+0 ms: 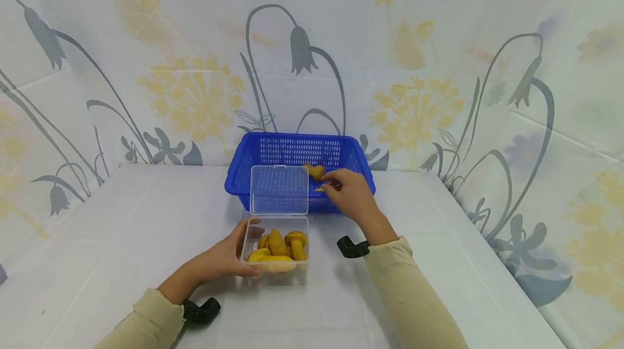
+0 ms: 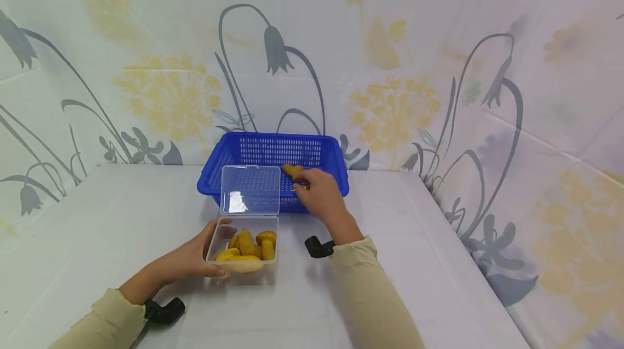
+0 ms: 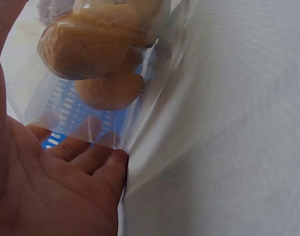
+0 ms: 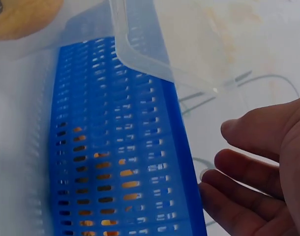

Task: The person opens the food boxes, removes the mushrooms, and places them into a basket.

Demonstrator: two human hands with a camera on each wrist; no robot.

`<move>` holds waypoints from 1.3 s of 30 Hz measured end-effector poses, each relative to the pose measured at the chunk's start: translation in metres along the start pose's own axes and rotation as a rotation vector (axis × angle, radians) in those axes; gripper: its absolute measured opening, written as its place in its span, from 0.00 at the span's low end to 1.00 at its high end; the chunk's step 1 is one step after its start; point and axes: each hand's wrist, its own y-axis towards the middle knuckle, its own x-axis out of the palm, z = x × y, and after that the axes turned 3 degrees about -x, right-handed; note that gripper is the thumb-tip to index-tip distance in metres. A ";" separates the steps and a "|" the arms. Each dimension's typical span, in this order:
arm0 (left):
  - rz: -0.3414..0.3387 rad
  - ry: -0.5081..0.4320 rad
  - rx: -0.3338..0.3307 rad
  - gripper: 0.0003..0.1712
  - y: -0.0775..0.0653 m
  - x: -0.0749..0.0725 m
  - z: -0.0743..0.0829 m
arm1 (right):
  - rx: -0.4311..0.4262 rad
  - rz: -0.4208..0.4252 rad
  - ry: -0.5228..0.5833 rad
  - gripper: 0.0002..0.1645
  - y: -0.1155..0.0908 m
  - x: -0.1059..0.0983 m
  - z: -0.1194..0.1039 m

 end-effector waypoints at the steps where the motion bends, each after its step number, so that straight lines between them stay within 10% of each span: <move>1: -0.001 0.000 -0.002 0.63 0.000 0.000 0.000 | -0.004 -0.007 0.003 0.12 0.000 0.000 -0.002; 39: -0.003 -0.008 0.023 0.62 0.001 0.000 -0.001 | -0.243 -0.242 -0.012 0.12 -0.015 0.007 -0.057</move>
